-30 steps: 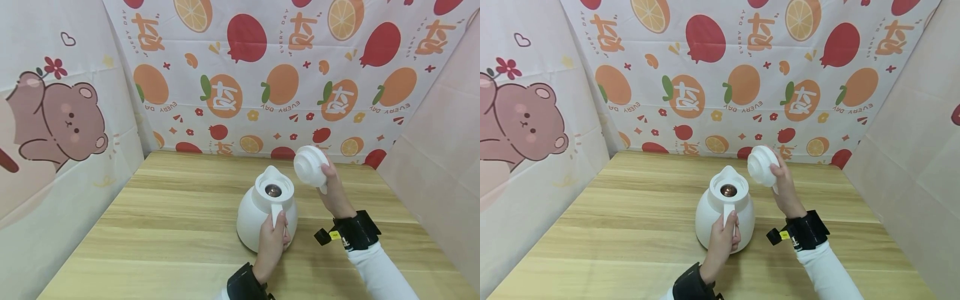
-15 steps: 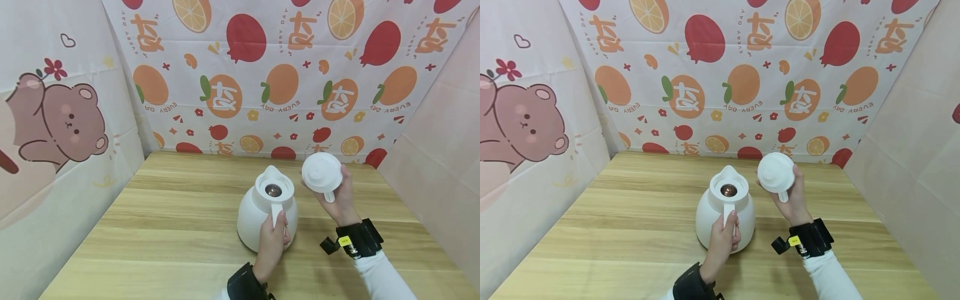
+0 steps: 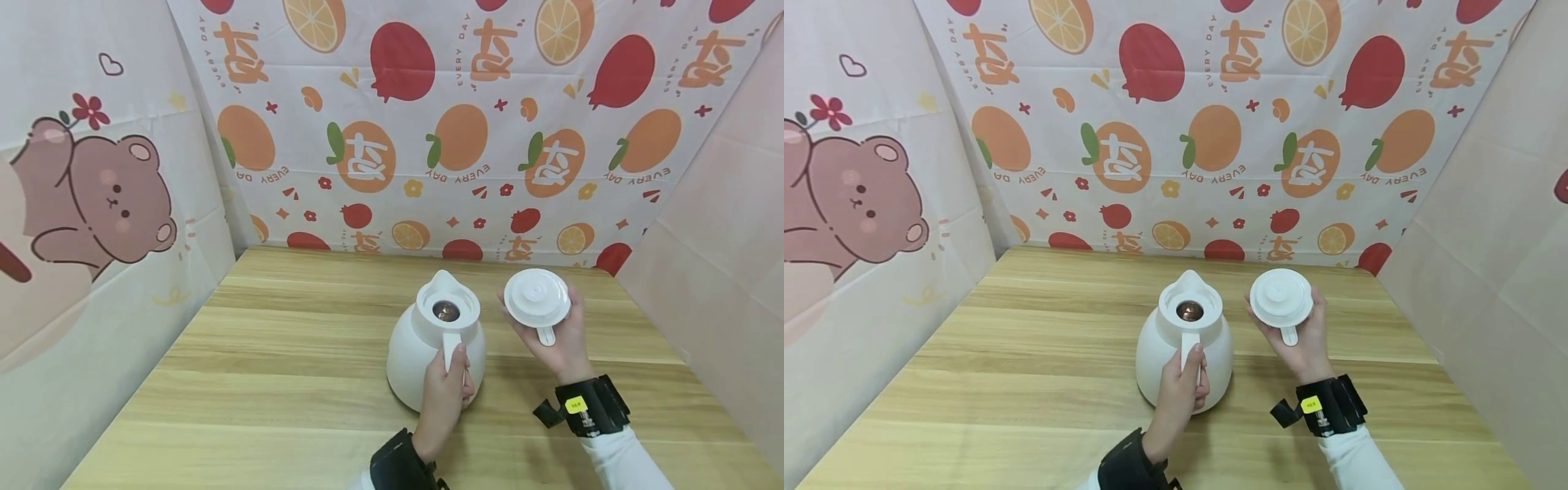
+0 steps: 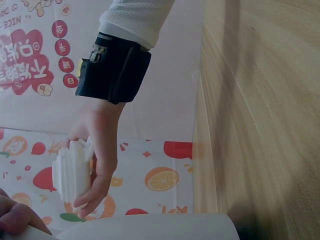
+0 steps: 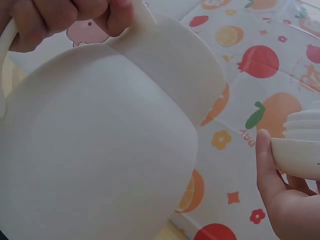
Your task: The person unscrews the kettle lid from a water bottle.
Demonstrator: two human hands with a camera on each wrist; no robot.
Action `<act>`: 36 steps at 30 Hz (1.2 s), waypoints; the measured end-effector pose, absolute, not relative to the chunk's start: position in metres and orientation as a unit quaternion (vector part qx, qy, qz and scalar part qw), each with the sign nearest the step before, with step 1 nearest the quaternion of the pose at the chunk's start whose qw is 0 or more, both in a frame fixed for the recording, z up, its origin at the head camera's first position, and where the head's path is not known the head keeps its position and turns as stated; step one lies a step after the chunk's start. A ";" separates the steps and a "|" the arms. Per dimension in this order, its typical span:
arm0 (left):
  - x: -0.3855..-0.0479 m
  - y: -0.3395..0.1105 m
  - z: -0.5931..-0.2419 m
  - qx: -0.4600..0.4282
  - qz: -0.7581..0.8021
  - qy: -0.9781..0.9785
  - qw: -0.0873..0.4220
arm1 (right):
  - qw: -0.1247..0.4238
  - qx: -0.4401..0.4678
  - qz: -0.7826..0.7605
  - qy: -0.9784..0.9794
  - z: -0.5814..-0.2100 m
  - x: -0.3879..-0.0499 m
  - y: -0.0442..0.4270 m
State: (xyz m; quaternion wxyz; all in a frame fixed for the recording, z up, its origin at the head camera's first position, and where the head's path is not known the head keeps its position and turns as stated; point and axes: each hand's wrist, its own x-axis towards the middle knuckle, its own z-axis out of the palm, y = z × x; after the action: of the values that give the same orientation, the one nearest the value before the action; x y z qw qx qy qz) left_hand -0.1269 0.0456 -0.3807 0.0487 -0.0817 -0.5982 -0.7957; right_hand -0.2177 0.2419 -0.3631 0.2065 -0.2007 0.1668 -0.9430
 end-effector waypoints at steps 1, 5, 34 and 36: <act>-0.127 0.045 -0.380 -0.084 -0.796 -0.597 0.050 | 0.207 -0.194 -0.946 0.159 -0.365 -0.217 0.244; -0.126 0.045 -0.379 -0.096 -0.798 -0.592 0.060 | 0.208 -0.172 -0.953 0.135 -0.370 -0.216 0.251; -0.126 0.047 -0.378 -0.084 -0.802 -0.588 0.060 | 0.198 -0.065 -0.957 0.201 -0.421 -0.206 0.287; -0.125 0.047 -0.377 -0.082 -0.801 -0.591 0.059 | 0.200 -0.044 -0.958 0.200 -0.424 -0.206 0.288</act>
State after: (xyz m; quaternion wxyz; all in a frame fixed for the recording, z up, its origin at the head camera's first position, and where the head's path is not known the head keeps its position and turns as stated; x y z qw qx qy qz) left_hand -0.1254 0.0469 -0.3775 0.0591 -0.0819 -0.5905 -0.8007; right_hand -0.2064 0.2877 -0.4242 0.1998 -0.0444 0.1998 -0.9582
